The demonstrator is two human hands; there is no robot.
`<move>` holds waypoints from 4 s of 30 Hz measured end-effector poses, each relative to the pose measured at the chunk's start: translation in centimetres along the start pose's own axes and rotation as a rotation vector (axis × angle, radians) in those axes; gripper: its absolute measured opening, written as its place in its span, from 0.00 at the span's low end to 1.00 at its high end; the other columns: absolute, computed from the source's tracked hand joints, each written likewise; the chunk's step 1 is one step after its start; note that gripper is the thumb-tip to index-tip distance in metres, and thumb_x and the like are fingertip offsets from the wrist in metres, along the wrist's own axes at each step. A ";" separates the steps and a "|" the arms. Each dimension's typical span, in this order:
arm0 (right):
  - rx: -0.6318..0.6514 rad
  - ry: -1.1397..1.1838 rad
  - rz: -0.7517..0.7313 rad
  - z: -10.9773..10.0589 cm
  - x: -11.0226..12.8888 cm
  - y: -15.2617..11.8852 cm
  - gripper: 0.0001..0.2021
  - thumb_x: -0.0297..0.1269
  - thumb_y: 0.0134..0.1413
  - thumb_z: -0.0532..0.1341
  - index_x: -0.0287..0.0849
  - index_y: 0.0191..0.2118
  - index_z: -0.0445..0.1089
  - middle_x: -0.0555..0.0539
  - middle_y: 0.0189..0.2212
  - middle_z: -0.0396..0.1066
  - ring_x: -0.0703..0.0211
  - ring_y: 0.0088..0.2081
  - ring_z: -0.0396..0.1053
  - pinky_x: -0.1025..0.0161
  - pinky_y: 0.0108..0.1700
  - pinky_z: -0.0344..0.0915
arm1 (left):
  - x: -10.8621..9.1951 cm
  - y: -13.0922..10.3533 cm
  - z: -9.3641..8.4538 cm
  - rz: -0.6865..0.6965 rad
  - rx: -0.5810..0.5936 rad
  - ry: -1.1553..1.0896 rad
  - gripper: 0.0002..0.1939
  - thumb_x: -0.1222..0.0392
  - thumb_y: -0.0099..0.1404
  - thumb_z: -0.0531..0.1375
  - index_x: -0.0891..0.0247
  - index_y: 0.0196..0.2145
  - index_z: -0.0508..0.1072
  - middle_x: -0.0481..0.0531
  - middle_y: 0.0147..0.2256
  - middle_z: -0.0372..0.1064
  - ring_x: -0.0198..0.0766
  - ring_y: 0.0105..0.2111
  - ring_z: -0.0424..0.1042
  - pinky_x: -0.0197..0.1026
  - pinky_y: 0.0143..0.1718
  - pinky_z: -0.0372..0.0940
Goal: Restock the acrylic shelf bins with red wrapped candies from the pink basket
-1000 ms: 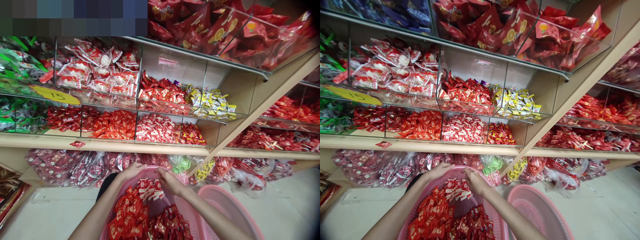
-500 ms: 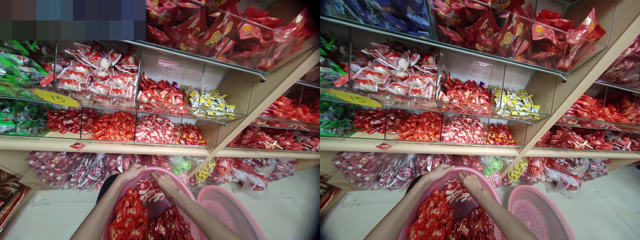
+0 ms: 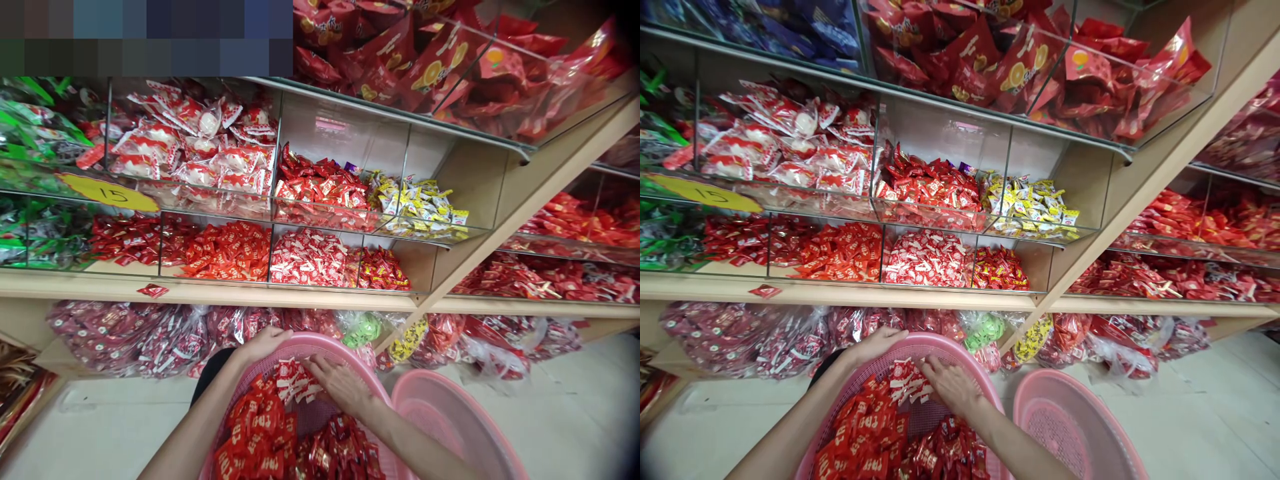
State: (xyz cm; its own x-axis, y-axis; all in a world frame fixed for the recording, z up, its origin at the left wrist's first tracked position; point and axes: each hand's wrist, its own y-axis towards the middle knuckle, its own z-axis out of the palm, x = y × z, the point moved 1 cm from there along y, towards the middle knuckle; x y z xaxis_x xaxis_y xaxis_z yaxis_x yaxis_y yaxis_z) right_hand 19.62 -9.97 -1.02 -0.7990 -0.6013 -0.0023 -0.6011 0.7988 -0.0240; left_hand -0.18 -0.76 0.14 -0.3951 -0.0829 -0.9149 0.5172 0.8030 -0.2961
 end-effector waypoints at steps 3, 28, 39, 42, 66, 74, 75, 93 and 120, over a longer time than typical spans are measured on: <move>0.010 0.007 0.046 1.3 0.0 0.1 0.33 0.28 0.49 0.55 0.51 0.59 0.42 0.44 0.48 0.60 0.61 0.33 0.67 0.67 0.25 0.64 | 0.5 0.1 0.0 0.012 -0.015 -0.001 0.27 0.36 0.51 0.51 0.67 0.22 0.67 0.43 0.17 0.53 0.30 0.20 0.50 0.34 0.22 0.46; -0.389 0.324 0.746 -14.0 -4.4 12.7 0.24 0.46 0.48 0.56 0.39 0.48 0.51 0.43 0.30 0.70 0.52 0.35 0.67 0.57 0.39 0.55 | 2.0 0.9 0.1 0.000 -0.021 -0.146 0.28 0.36 0.48 0.55 0.69 0.24 0.70 0.48 0.19 0.64 0.31 0.19 0.57 0.34 0.22 0.49; -0.548 0.616 0.730 -13.7 -5.0 12.9 0.24 0.40 0.41 0.59 0.44 0.46 0.53 0.54 0.23 0.68 0.57 0.31 0.67 0.60 0.37 0.57 | 2.5 1.1 -0.1 0.021 0.011 -0.115 0.26 0.37 0.51 0.54 0.68 0.22 0.68 0.46 0.18 0.61 0.29 0.18 0.54 0.33 0.20 0.47; -0.625 0.803 0.692 -14.0 -5.8 12.8 0.21 0.42 0.39 0.60 0.43 0.42 0.56 0.55 0.20 0.66 0.59 0.26 0.65 0.63 0.31 0.58 | 2.6 1.1 -0.1 0.017 0.017 -0.111 0.26 0.37 0.50 0.54 0.68 0.23 0.69 0.46 0.18 0.61 0.29 0.18 0.54 0.33 0.20 0.48; -0.106 0.224 0.532 -0.8 3.3 3.4 0.14 0.30 0.44 0.55 0.40 0.42 0.62 0.42 0.36 0.70 0.52 0.40 0.65 0.57 0.41 0.56 | 1.9 0.6 0.0 0.029 -0.018 0.000 0.27 0.36 0.53 0.50 0.67 0.23 0.68 0.43 0.17 0.53 0.28 0.18 0.49 0.33 0.20 0.46; -0.108 0.165 0.575 0.3 3.7 4.6 0.18 0.35 0.49 0.55 0.38 0.48 0.61 0.38 0.39 0.69 0.46 0.44 0.64 0.52 0.45 0.56 | 2.1 0.7 0.3 0.037 -0.017 -0.057 0.28 0.37 0.53 0.51 0.68 0.26 0.71 0.44 0.18 0.57 0.29 0.20 0.51 0.33 0.22 0.48; -0.116 0.167 0.576 0.1 3.6 4.7 0.18 0.37 0.50 0.55 0.38 0.48 0.61 0.38 0.39 0.69 0.46 0.45 0.63 0.52 0.45 0.55 | 2.1 0.7 0.3 0.031 -0.020 -0.062 0.28 0.37 0.52 0.51 0.68 0.25 0.71 0.44 0.18 0.57 0.29 0.20 0.51 0.33 0.22 0.48; -0.729 0.338 0.420 -13.7 -6.3 12.2 0.12 0.38 0.49 0.56 0.40 0.40 0.59 0.46 0.31 0.67 0.56 0.35 0.62 0.62 0.37 0.57 | 1.8 0.3 0.1 0.041 -0.019 -0.105 0.29 0.35 0.50 0.52 0.68 0.23 0.70 0.45 0.18 0.61 0.31 0.20 0.56 0.35 0.23 0.50; -0.667 0.532 0.669 -12.4 -7.5 13.0 0.20 0.46 0.44 0.59 0.41 0.42 0.61 0.48 0.29 0.69 0.58 0.33 0.65 0.64 0.34 0.57 | 1.5 0.2 0.2 0.002 -0.029 -0.112 0.30 0.35 0.49 0.54 0.70 0.27 0.73 0.49 0.21 0.67 0.33 0.22 0.60 0.35 0.24 0.53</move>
State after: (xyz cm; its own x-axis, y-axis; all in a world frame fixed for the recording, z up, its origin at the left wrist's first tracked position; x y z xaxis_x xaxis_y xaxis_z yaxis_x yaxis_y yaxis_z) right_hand 17.59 5.18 11.08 -0.7761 -0.0837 0.6250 0.2000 0.9073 0.3699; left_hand -0.52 -0.83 -1.36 -0.3055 -0.1455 -0.9410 0.4952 0.8198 -0.2875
